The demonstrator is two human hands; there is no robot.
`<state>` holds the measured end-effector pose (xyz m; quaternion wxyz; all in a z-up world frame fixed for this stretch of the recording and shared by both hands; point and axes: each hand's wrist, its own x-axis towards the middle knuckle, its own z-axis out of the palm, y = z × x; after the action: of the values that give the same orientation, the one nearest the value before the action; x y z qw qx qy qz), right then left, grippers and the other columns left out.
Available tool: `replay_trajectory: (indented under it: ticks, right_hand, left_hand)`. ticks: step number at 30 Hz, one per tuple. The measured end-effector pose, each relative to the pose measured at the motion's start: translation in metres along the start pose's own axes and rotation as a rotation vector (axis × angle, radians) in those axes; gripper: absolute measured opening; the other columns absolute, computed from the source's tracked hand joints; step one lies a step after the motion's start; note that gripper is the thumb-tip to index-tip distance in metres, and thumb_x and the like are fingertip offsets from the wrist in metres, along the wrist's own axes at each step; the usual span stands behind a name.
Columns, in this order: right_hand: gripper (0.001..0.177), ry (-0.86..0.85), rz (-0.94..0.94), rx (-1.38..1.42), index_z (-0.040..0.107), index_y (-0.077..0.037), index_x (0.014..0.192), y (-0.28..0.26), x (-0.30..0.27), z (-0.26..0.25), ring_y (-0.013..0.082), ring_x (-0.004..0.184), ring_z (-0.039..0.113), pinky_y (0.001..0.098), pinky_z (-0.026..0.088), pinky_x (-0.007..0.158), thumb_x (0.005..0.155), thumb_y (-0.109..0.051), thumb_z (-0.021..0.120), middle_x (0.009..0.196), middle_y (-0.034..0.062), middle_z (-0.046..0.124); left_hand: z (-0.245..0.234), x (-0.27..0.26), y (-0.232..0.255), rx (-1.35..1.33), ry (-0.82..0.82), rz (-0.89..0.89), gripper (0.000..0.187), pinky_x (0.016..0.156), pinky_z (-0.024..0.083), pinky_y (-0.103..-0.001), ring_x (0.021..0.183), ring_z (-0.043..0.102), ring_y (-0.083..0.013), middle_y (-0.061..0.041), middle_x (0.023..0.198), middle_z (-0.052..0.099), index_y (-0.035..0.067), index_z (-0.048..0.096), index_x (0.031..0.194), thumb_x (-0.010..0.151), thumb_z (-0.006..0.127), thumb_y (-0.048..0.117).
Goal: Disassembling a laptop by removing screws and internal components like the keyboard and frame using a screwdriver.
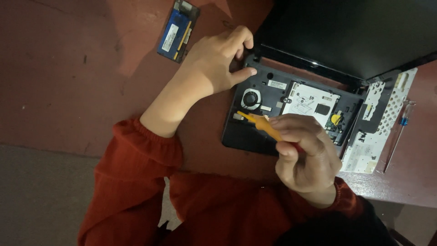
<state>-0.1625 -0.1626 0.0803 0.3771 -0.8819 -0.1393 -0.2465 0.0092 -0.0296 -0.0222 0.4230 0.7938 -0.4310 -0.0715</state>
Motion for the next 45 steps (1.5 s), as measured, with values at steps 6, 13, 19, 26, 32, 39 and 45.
replay_trajectory:
  ticks: [6, 13, 19, 26, 32, 39, 45]
  right_hand:
    - [0.025, 0.011, -0.090, 0.009, 0.053, 0.010, 0.090, -0.001, 0.008, 0.006, 0.0363, 0.075, 0.070, 0.0422, 0.064, 0.068, 0.097, -0.014, 0.049, 0.083, 0.0253, 0.061]
    - [0.017, -0.199, -0.389, 0.008, 0.064, 0.001, 0.092, -0.006, -0.004, 0.010, 0.0294, 0.089, 0.073, 0.0375, 0.070, 0.076, 0.088, -0.013, 0.073, 0.100, 0.0223, 0.067]
    - [0.015, -0.218, -0.395, 0.007, 0.064, -0.002, 0.100, -0.007, -0.002, 0.005, 0.0280, 0.087, 0.076, 0.0367, 0.068, 0.070, 0.089, -0.007, 0.073, 0.099, 0.0237, 0.069]
    - [0.028, -0.388, -0.040, 0.219, 0.063, 0.000, 0.117, -0.022, 0.027, -0.013, 0.0261, 0.100, 0.068, 0.0441, 0.054, 0.111, 0.091, 0.001, 0.072, 0.124, 0.0192, 0.047]
    - [0.028, -0.574, -0.058, 0.468, 0.049, -0.002, 0.131, 0.006, 0.030, -0.014, 0.0407, 0.134, 0.055, 0.0477, 0.050, 0.119, 0.104, -0.007, 0.043, 0.132, 0.0149, 0.054]
    - [0.023, -0.334, -0.016, 0.328, 0.062, -0.012, 0.107, 0.019, 0.033, -0.014, 0.0260, 0.131, 0.034, 0.0583, 0.023, 0.127, 0.104, -0.023, 0.042, 0.124, 0.0080, 0.037]
    - [0.027, -0.405, -0.050, 0.389, 0.065, -0.012, 0.111, 0.018, 0.039, -0.015, 0.0212, 0.107, 0.055, 0.0496, 0.020, 0.123, 0.103, -0.014, 0.039, 0.105, 0.0051, 0.054]
  left_hand:
    - [0.000, 0.000, -0.001, -0.029, 0.035, 0.044, 0.040, 0.053, 0.042, -0.034, 0.063, 0.055, -0.0178, -0.001, 0.079, 0.057, 0.011, 0.049, 0.101, 0.084, 0.083, 0.023]
    - [-0.004, -0.001, 0.004, -0.020, 0.013, 0.030, 0.030, 0.054, 0.042, -0.035, 0.067, 0.059, -0.0178, -0.001, 0.081, 0.059, 0.011, 0.048, 0.098, 0.086, 0.075, 0.017]
    - [0.001, 0.000, 0.006, 0.014, -0.035, -0.029, 0.018, 0.046, 0.036, -0.038, 0.051, 0.048, -0.0195, 0.004, 0.064, 0.053, 0.015, 0.045, 0.079, 0.080, 0.063, 0.012]
    - [0.005, 0.000, 0.001, 0.017, -0.037, -0.021, 0.018, 0.048, 0.034, -0.035, 0.051, 0.046, -0.0182, 0.005, 0.066, 0.053, 0.015, 0.044, 0.066, 0.074, 0.061, 0.015]
    - [-0.002, -0.003, 0.005, -0.030, -0.044, 0.027, 0.023, 0.051, 0.034, -0.035, 0.055, 0.047, -0.0177, 0.006, 0.066, 0.049, 0.015, 0.041, 0.069, 0.080, 0.061, 0.015]
    - [-0.052, -0.007, 0.027, -0.693, -0.509, 0.403, 0.049, 0.107, 0.046, -0.045, 0.124, 0.052, -0.0289, -0.013, 0.138, 0.056, 0.012, 0.044, 0.143, 0.098, 0.063, 0.012]
    - [-0.046, -0.007, 0.043, -0.856, -0.518, 0.359, 0.022, 0.103, 0.044, -0.039, 0.108, 0.054, -0.0216, -0.001, 0.103, 0.068, 0.013, 0.069, 0.102, 0.097, 0.057, 0.031]
